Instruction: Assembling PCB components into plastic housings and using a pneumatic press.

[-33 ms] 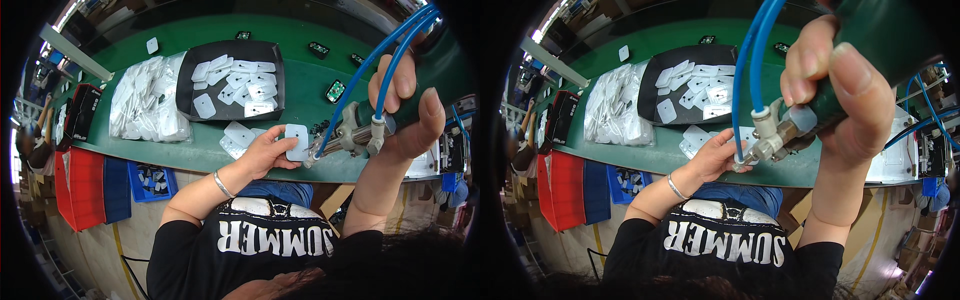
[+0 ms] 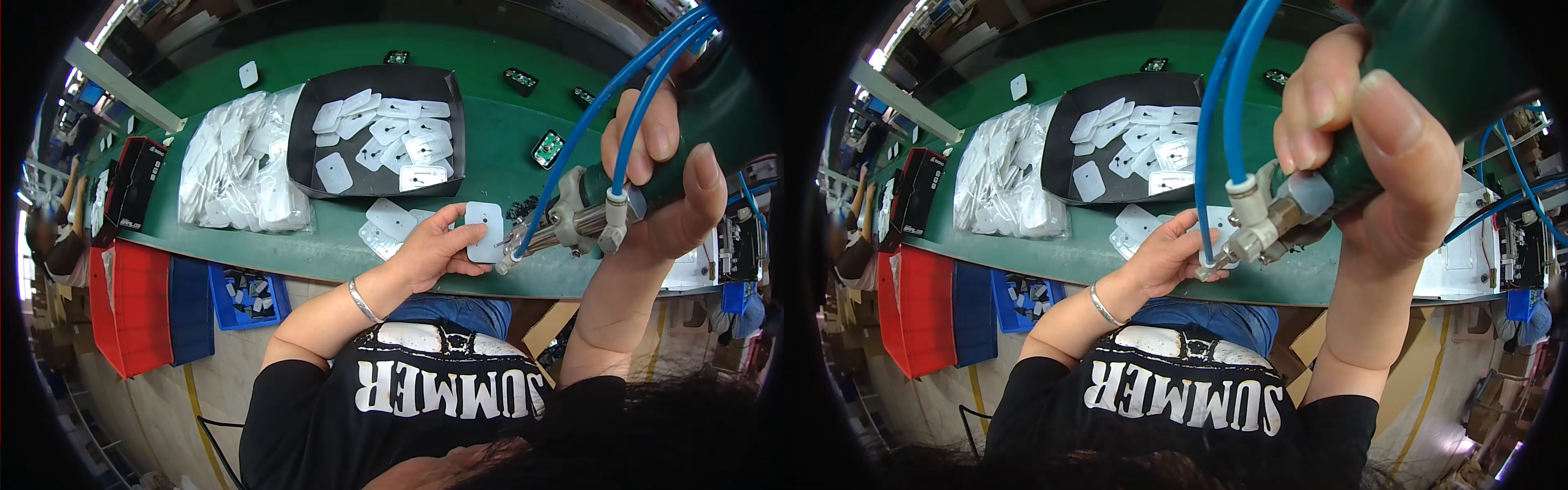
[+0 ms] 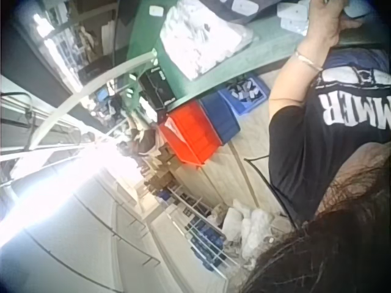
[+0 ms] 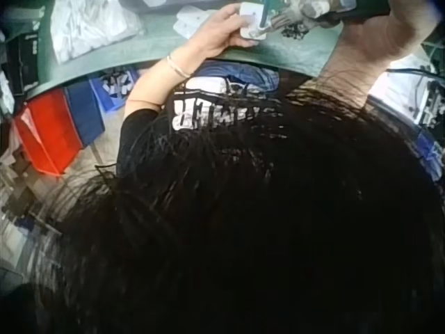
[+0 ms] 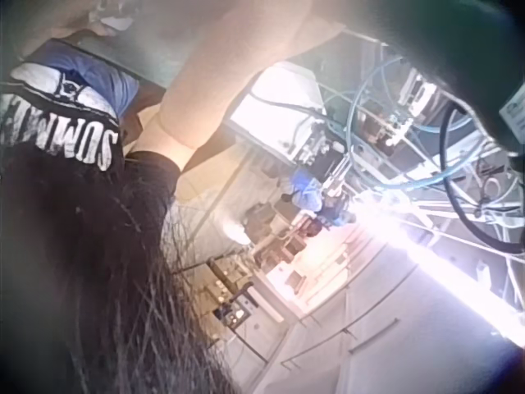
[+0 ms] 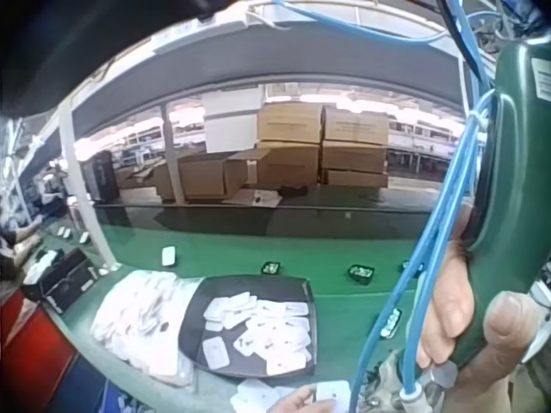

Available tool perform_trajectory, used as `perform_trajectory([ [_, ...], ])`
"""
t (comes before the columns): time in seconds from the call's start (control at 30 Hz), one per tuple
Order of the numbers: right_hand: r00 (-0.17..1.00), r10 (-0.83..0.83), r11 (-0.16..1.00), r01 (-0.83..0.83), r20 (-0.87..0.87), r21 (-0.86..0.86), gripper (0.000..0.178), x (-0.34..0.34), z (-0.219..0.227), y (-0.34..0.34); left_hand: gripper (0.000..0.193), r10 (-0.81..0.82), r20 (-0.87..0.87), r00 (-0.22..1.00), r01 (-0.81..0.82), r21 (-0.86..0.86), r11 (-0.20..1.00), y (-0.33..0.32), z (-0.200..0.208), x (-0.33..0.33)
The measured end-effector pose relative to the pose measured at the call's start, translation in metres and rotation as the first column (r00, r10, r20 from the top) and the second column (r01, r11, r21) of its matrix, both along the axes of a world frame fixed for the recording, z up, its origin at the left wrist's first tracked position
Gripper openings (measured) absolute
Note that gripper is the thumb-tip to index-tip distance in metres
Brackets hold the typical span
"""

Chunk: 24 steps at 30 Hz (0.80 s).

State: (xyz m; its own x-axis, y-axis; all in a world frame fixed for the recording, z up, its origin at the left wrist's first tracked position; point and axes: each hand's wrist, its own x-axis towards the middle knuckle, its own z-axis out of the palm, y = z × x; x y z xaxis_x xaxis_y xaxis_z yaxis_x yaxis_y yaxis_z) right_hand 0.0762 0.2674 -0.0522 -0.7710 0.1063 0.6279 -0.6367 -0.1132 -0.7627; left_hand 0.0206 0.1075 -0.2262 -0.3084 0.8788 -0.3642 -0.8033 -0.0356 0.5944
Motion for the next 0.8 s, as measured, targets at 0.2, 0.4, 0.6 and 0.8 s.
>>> perform_trajectory([
  [0.2, 0.999, 0.002, 0.997, 0.002, -0.053, 0.076, 0.057, -0.002, -0.006, -0.005, 0.042, 0.017, 0.031, 0.999, -0.019, 0.057, 0.998, 0.002, 0.002, 0.001],
  [0.4, 0.992, -0.109, 0.990, 0.103, 0.056, 0.097, 0.061, -0.001, -0.004, -0.010, 0.040, 0.024, -0.109, 0.994, -0.024, 0.006, 1.000, 0.003, -0.005, -0.002],
  [0.6, 0.993, -0.113, 0.992, 0.115, 0.047, -0.049, 0.060, 0.009, 0.004, 0.002, 0.040, 0.034, -0.114, 0.993, -0.038, -0.032, 0.999, -0.006, -0.016, 0.006],
  [0.8, 0.998, -0.062, 0.998, 0.061, -0.034, -0.015, 0.061, 0.002, -0.004, -0.002, 0.039, -0.036, -0.012, 0.999, 0.036, 0.025, 0.999, 0.003, -0.016, 0.007],
])
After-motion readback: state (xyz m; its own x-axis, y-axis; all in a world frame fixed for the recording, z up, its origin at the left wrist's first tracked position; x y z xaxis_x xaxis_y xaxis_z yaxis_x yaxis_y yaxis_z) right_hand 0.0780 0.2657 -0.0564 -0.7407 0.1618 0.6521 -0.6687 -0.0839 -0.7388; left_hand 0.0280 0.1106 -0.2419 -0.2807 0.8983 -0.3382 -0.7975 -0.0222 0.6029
